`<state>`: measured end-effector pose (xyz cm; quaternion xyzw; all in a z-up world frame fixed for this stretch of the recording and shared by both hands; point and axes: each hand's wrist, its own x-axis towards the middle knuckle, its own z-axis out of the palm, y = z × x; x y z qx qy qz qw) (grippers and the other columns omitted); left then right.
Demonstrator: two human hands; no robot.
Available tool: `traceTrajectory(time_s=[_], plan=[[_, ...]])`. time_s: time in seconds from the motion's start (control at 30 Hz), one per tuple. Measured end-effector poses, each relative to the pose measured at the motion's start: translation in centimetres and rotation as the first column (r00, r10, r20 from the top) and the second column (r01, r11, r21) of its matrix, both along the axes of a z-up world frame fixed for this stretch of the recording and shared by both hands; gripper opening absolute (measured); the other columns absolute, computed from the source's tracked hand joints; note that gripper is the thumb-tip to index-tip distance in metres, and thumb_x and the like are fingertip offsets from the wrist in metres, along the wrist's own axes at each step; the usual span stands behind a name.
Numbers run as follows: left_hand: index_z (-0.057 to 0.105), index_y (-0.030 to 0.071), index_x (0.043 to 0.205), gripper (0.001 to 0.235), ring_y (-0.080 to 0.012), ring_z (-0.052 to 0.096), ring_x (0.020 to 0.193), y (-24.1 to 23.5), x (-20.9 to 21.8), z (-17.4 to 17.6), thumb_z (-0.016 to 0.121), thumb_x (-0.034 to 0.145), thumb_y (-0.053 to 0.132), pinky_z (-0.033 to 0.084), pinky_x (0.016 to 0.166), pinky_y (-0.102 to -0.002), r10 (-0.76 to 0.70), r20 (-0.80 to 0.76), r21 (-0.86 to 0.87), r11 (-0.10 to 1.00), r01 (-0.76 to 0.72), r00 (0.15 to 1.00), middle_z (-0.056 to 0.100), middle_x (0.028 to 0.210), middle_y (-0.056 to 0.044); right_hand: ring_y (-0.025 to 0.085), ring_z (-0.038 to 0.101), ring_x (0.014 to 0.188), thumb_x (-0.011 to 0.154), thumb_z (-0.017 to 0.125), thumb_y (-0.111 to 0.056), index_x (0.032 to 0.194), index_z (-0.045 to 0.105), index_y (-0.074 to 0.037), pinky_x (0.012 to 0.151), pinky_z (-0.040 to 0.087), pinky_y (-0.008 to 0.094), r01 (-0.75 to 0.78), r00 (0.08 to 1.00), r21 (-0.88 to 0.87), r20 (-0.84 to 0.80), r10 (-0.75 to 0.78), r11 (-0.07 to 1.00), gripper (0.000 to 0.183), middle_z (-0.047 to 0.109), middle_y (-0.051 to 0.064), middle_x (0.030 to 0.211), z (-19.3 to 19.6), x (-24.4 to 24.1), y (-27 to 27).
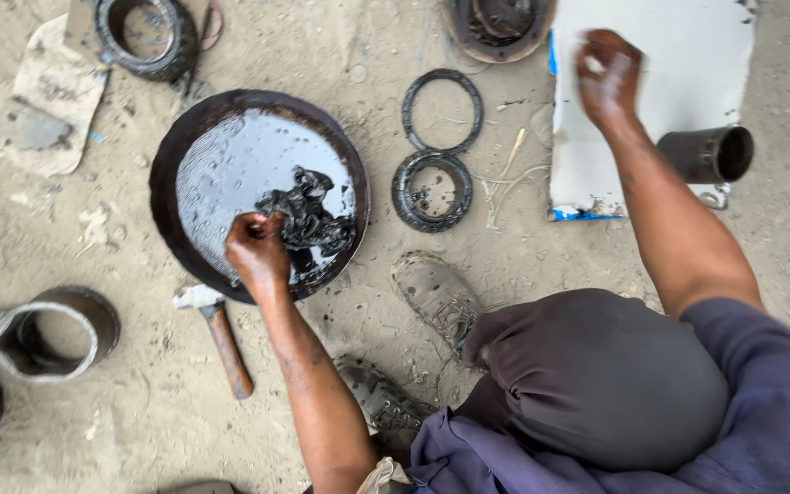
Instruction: The person sits on the ground and repeatedly washes small metal rings and parts in a shallow pan filled with dark liquid. They scrub each piece by hand, rinse it in the liquid, and place it into a separate container. The process is repeated for multiple items.
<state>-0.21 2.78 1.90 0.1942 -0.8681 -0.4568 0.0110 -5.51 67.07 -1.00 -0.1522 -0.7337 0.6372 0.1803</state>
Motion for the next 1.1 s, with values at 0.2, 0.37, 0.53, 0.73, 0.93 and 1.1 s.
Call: traceTrajectory(time_s=[0.2, 0.37, 0.53, 0.73, 0.93, 1.1], plan=[[0.069, 0.006, 0.129, 0.039, -0.0304, 0.068, 0.12, 0.9, 0.9, -0.9, 0.079, 0.094, 0.019, 0.054, 0.106, -0.043, -0.036, -0.075, -0.107, 0.994, 0.028, 0.997, 0.071, 0.131, -0.018, 0.039, 0.064, 0.085, 0.1, 0.074, -0.015, 0.108, 0.069, 0.001, 0.074, 0.054, 0.05, -0.173, 0.978, 0.965, 0.144, 0.153, 0.199, 0.019, 0.07, 0.021, 0.099, -2.6, -9.7, -9.8], [0.037, 0.026, 0.153, 0.104, -0.052, 0.035, 0.141, 3.3, 1.4, -0.6, 0.094, 0.066, 0.034, 0.032, 0.115, -0.056, -0.314, 0.189, -0.39, 0.845, 0.365, 0.93, 0.034, 0.156, -0.024, 0.036, 0.065, 0.086, 0.101, 0.074, -0.015, 0.11, 0.069, 0.003, 0.076, 0.054, 0.047, -0.404, 0.915, 0.906, 0.398, 0.071, 0.129, 0.021, 0.07, 0.021, 0.1, -2.4, -14.7, -14.6], [0.048, 0.03, 0.149, 0.084, -0.0492, 0.039, 0.14, 5.3, 1.0, -1.9, 0.085, 0.075, 0.016, 0.046, 0.108, -0.051, -0.36, 0.278, -0.371, 0.815, 0.445, 0.89, 0.037, 0.159, -0.02, 0.034, 0.066, 0.088, 0.101, 0.074, -0.015, 0.111, 0.069, 0.005, 0.077, 0.054, 0.044, -0.382, 0.924, 0.899, 0.378, 0.062, 0.214, 0.023, 0.07, 0.022, 0.102, 2.8, -14.0, -13.6], [0.064, 0.026, 0.136, 0.063, -0.0336, 0.061, 0.134, 1.4, -1.1, -2.9, 0.076, 0.076, 0.01, 0.058, 0.107, -0.039, -0.124, 0.206, -0.112, 0.982, 0.149, 0.971, 0.053, 0.155, -0.01, 0.031, 0.068, 0.09, 0.102, 0.074, -0.015, 0.113, 0.069, 0.008, 0.078, 0.054, 0.04, -0.276, 0.96, 0.851, 0.222, 0.17, 0.447, 0.025, 0.07, 0.023, 0.103, 9.8, -10.7, -16.4], [0.04, 0.025, 0.156, 0.087, -0.0525, 0.025, 0.147, 0.3, -1.0, -0.6, 0.083, 0.081, 0.032, 0.033, 0.114, -0.065, 0.029, 0.236, -0.298, 0.953, 0.044, 0.971, 0.02, 0.164, -0.026, 0.027, 0.069, 0.092, 0.103, 0.074, -0.015, 0.114, 0.07, 0.01, 0.08, 0.055, 0.036, -0.378, 0.908, 0.749, 0.185, 0.375, 0.545, 0.028, 0.071, 0.024, 0.104, 18.3, -8.0, -20.5], [0.024, 0.032, 0.163, 0.116, -0.0512, 0.003, 0.148, 0.9, -3.0, -0.7, 0.079, 0.069, 0.072, 0.008, 0.111, -0.078, -0.1, 0.347, -0.267, 0.942, 0.201, 0.932, -0.006, 0.169, -0.021, 0.027, 0.071, 0.1, 0.104, 0.074, -0.025, 0.121, 0.074, 0.004, 0.088, 0.055, 0.038, -0.701, 0.692, 0.634, 0.494, 0.526, 0.326, 0.034, 0.075, 0.018, 0.112, 22.4, -9.2, -28.1]])
